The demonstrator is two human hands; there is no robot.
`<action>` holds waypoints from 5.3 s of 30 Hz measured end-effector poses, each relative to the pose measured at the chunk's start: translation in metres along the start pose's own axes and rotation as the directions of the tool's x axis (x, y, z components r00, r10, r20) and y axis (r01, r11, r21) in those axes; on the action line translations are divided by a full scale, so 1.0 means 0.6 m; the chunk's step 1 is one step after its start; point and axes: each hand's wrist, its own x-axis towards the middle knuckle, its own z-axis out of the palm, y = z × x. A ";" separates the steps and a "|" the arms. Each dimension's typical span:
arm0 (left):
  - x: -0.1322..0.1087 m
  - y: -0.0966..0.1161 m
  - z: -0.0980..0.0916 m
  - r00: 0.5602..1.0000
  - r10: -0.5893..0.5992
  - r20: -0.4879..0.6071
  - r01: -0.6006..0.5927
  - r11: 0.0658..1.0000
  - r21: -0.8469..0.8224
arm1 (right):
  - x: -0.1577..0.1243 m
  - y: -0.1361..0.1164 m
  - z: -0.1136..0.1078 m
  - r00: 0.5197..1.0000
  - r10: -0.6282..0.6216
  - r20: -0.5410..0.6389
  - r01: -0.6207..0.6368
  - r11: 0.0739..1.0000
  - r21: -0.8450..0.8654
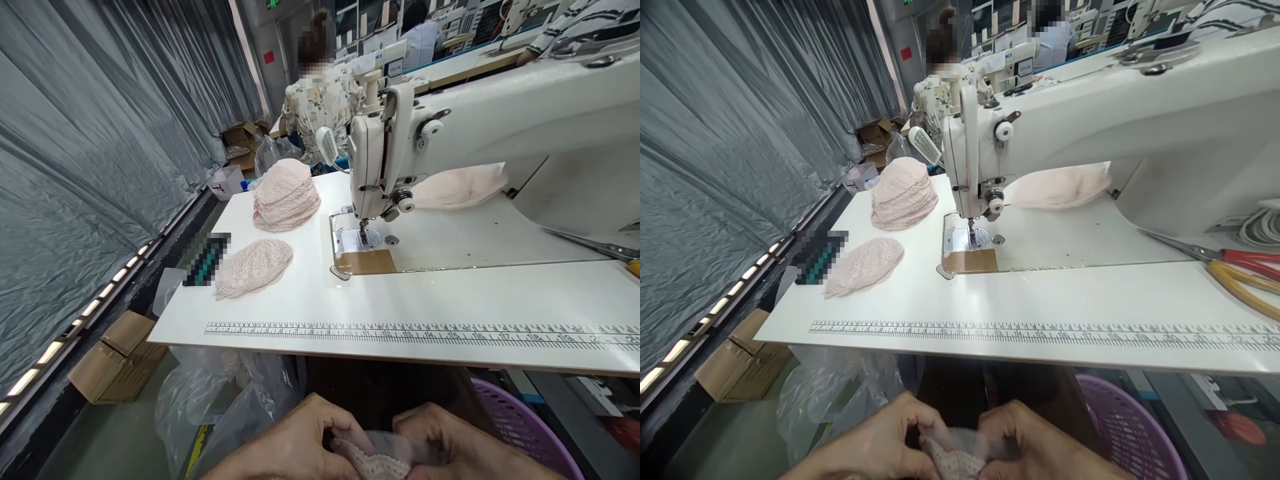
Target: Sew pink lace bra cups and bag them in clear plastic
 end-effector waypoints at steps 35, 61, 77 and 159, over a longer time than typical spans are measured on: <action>-0.001 0.015 -0.012 0.989 -0.061 0.131 0.097 0.954 -0.284 | -0.008 -0.018 0.002 0.997 0.057 -0.049 -0.060 0.997 -0.058; 0.008 0.027 0.004 0.970 -0.061 0.235 0.113 0.970 -0.216 | -0.026 -0.028 -0.005 0.994 0.101 0.031 -0.097 0.991 -0.096; 0.009 0.000 -0.014 0.976 -0.160 0.145 0.203 0.909 -0.364 | -0.040 0.013 -0.019 0.996 0.087 -0.030 -0.088 0.996 -0.027; 0.014 0.001 0.008 0.976 -0.061 0.207 0.097 0.981 -0.170 | -0.016 0.017 -0.010 0.998 0.057 0.031 -0.057 0.998 -0.002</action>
